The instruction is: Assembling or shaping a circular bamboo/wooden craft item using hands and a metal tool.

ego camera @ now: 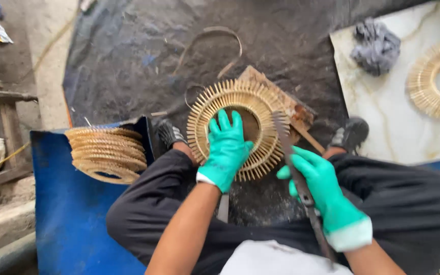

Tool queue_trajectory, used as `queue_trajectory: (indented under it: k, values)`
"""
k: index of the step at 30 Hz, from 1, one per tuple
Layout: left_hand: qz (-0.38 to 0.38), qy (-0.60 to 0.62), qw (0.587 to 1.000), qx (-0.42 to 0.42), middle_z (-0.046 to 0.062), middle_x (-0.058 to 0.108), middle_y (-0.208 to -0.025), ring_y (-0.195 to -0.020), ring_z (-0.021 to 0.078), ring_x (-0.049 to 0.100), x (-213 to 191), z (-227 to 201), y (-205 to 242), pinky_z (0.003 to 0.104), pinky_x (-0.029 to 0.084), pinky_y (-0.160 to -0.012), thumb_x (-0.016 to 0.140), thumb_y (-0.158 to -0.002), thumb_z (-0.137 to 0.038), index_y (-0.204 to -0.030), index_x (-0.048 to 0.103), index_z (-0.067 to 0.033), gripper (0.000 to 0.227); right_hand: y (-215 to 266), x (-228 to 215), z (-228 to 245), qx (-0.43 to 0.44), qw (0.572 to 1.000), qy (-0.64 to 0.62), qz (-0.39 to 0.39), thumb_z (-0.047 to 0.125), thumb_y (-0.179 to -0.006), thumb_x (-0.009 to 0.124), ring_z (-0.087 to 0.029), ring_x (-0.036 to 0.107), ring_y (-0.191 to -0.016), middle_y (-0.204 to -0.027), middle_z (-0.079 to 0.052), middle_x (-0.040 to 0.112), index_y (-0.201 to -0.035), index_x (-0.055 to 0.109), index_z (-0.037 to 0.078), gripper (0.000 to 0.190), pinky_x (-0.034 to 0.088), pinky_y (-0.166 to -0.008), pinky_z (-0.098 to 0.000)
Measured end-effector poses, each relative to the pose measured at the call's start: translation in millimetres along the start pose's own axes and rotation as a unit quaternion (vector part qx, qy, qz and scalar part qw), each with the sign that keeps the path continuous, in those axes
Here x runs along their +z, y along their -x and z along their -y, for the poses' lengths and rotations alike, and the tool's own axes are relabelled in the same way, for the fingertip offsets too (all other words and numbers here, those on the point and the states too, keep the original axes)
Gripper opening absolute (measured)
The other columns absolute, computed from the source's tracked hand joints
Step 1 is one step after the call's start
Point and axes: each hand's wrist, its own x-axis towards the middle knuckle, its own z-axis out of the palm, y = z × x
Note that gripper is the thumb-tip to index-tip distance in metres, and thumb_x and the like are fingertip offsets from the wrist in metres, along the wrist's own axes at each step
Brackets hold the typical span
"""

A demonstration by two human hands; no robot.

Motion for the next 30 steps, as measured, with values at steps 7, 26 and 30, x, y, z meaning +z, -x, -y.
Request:
queue_trajectory:
  k: [7,26,30]
  values:
    - [0.003,-0.008,1.000,0.002,0.030,0.022,-0.157,-0.138,0.0569,0.027,0.0,-0.4,-1.3,0.067,0.034,-0.108,0.088,-0.073,-0.038,-0.153,0.032,-0.0059,0.103,16.8,-20.8,-11.8,-0.002,0.999,-0.012,-0.035,0.023,-0.098,0.052,-0.015,0.057,-0.042,-0.078,-0.013,0.074,-0.140,0.061,0.006,0.046,0.042,-0.036,-0.0273]
    - [-0.006,0.008,1.000,0.028,0.023,0.011,-0.165,-0.138,0.0626,0.021,7.4,1.6,-11.6,0.072,0.032,-0.107,0.087,-0.075,-0.031,-0.151,0.043,-0.0285,0.088,4.7,-25.2,-20.2,0.001,0.996,-0.056,-0.073,0.023,-0.097,0.053,-0.018,0.055,-0.041,-0.075,-0.013,0.072,-0.136,0.061,0.008,0.043,0.042,-0.036,-0.0305]
    - [-0.005,0.019,0.999,0.027,0.023,0.010,-0.166,-0.139,0.0617,0.020,4.7,3.7,-17.2,0.070,0.033,-0.109,0.087,-0.075,-0.030,-0.151,0.044,-0.0275,0.087,0.7,-27.5,-14.3,0.015,1.000,-0.006,-0.006,0.021,-0.098,0.055,-0.017,0.057,-0.043,-0.076,-0.013,0.071,-0.136,0.064,0.006,0.042,0.042,-0.037,-0.0293]
